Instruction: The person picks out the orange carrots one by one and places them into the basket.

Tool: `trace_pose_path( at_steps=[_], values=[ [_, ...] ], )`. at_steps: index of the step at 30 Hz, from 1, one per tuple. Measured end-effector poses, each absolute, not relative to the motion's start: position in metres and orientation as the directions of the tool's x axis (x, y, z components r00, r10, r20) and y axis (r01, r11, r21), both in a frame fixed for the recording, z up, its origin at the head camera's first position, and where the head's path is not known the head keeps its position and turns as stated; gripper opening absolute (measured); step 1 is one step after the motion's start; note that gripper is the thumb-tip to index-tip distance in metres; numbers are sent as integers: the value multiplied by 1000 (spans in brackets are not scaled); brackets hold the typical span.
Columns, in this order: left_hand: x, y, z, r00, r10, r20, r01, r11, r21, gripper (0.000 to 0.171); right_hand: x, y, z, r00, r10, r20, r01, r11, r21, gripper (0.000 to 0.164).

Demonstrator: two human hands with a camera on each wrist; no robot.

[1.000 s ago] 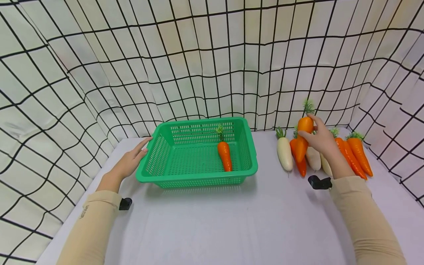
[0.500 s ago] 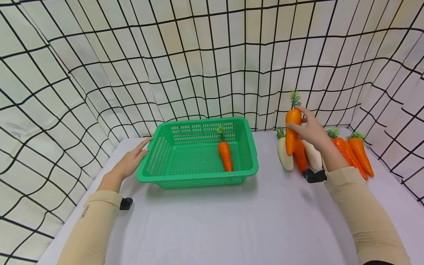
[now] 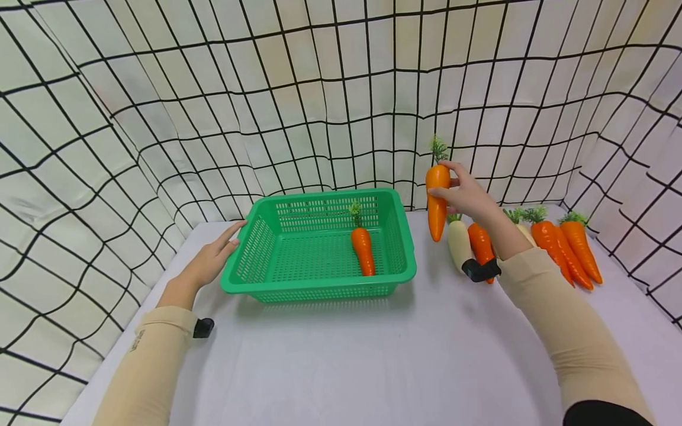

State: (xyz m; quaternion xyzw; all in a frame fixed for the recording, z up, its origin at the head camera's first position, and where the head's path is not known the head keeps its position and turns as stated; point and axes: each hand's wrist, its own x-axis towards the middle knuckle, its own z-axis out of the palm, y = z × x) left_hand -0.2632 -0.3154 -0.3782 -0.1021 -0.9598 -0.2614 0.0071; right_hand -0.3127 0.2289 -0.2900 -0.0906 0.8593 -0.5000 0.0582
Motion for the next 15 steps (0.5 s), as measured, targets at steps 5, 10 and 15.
trace_pose_path(
  at_steps=[5, 10, 15],
  values=[
    [-263, -316, -378, -979, 189, 70, 198, 842, 502, 61, -320, 214, -289, -970, -243, -23, -95, 464, -881, 80],
    [-263, -314, -377, -979, 190, 68, 199, 843, 499, 61, -328, 203, -291, -964, -263, -44, -74, 424, -903, 79],
    [-261, -313, -376, -980, 184, 68, 194, 844, 500, 61, -330, 190, -289, -956, -285, -62, -63, 411, -909, 79]
  ],
)
